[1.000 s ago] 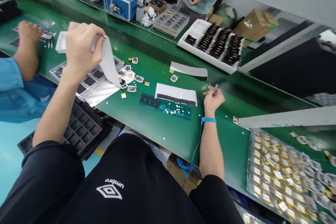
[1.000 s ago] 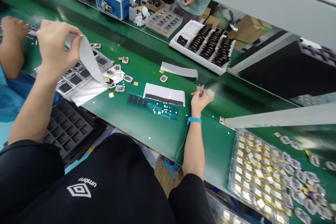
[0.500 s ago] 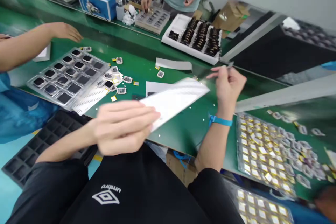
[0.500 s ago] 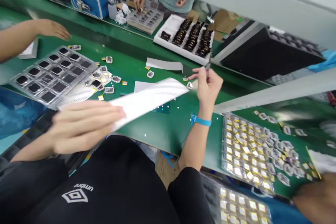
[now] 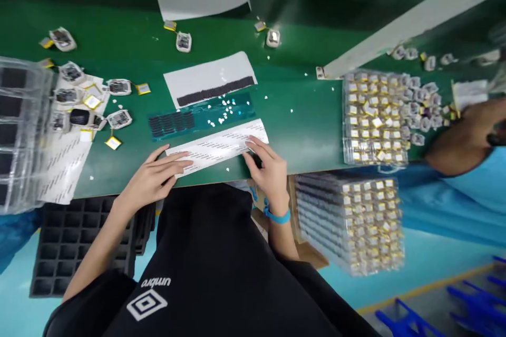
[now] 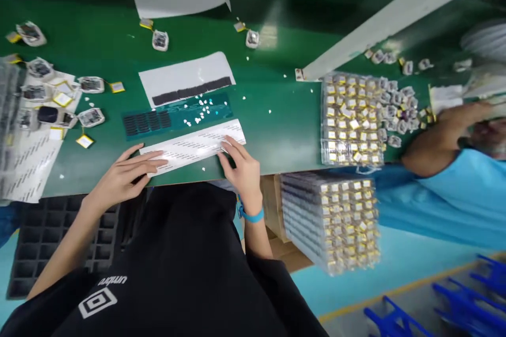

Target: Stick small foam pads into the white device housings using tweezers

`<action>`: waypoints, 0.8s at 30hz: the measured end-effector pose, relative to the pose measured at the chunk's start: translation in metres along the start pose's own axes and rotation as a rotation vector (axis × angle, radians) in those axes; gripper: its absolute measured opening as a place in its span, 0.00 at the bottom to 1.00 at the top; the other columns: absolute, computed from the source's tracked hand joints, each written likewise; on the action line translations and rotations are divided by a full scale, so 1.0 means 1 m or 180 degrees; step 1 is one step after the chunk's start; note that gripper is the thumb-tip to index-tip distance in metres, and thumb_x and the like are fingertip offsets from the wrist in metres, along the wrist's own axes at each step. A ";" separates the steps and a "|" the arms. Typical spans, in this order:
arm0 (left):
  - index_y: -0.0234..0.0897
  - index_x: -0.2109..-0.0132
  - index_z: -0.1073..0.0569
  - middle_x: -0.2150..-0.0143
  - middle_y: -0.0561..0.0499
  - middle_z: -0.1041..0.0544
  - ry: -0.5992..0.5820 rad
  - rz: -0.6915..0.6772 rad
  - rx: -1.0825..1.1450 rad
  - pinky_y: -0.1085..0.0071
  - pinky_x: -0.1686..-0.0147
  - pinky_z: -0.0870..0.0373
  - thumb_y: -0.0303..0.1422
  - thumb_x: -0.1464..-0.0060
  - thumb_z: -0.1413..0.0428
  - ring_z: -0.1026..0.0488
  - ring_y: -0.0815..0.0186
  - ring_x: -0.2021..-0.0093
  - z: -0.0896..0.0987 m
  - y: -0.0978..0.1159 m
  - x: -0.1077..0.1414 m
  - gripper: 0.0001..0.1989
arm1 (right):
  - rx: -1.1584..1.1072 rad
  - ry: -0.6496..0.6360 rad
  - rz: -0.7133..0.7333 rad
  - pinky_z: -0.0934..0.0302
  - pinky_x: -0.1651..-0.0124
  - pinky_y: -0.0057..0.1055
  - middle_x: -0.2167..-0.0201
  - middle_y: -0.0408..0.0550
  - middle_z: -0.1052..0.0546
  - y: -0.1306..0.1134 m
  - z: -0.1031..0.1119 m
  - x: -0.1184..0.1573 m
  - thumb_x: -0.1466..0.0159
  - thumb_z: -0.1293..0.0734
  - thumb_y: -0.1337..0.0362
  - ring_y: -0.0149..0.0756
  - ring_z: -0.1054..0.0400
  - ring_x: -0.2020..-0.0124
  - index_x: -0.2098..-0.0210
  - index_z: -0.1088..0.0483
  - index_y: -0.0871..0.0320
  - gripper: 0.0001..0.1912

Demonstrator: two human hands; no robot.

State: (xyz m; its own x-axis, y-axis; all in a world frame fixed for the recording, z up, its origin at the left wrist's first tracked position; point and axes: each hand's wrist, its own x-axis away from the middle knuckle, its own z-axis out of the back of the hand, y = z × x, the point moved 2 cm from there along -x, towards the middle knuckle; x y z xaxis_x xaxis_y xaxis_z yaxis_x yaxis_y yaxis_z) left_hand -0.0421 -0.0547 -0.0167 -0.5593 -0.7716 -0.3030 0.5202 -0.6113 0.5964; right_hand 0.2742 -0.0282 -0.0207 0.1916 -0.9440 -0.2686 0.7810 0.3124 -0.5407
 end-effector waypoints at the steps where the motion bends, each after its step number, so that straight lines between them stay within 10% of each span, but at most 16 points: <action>1: 0.42 0.55 0.26 0.43 0.49 0.15 -0.0010 -0.0020 -0.0021 0.44 0.26 0.38 0.23 0.32 0.43 0.21 0.52 0.36 0.003 -0.001 -0.001 0.07 | 0.0052 -0.0029 -0.0044 0.21 0.47 0.37 0.39 0.51 0.19 -0.004 -0.004 0.004 0.25 0.33 0.60 0.44 0.19 0.44 0.48 0.20 0.55 0.12; 15: 0.41 0.48 0.23 0.50 0.41 0.14 0.0609 0.0170 -0.0406 0.46 0.43 0.23 0.27 0.40 0.36 0.16 0.45 0.47 0.027 -0.007 0.019 0.13 | 0.0585 0.0334 -0.0239 0.25 0.65 0.28 0.45 0.49 0.16 -0.032 -0.034 0.023 0.24 0.35 0.64 0.37 0.15 0.56 0.54 0.20 0.55 0.11; 20: 0.42 0.28 0.32 0.25 0.38 0.34 0.0111 0.0477 -0.0969 0.37 0.28 0.42 0.41 0.30 0.44 0.37 0.39 0.25 0.002 -0.013 -0.017 0.27 | 0.0650 0.0498 -0.0152 0.27 0.66 0.28 0.47 0.48 0.15 -0.033 -0.042 0.019 0.25 0.35 0.65 0.36 0.15 0.58 0.55 0.20 0.55 0.10; 24: 0.45 0.25 0.35 0.22 0.41 0.38 -0.0178 0.0509 -0.1052 0.35 0.25 0.49 0.46 0.28 0.47 0.44 0.38 0.22 -0.010 -0.016 -0.028 0.29 | 0.0631 0.0522 -0.0139 0.27 0.67 0.28 0.47 0.47 0.15 -0.033 -0.040 0.021 0.25 0.36 0.66 0.36 0.15 0.58 0.55 0.20 0.54 0.10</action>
State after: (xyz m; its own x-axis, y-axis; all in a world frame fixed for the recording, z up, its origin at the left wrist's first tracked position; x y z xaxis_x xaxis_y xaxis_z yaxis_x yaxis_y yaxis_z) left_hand -0.0284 -0.0249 -0.0256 -0.4837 -0.8568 -0.1788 0.7792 -0.5146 0.3578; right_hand 0.2284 -0.0541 -0.0405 0.0689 -0.9213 -0.3827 0.8907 0.2295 -0.3923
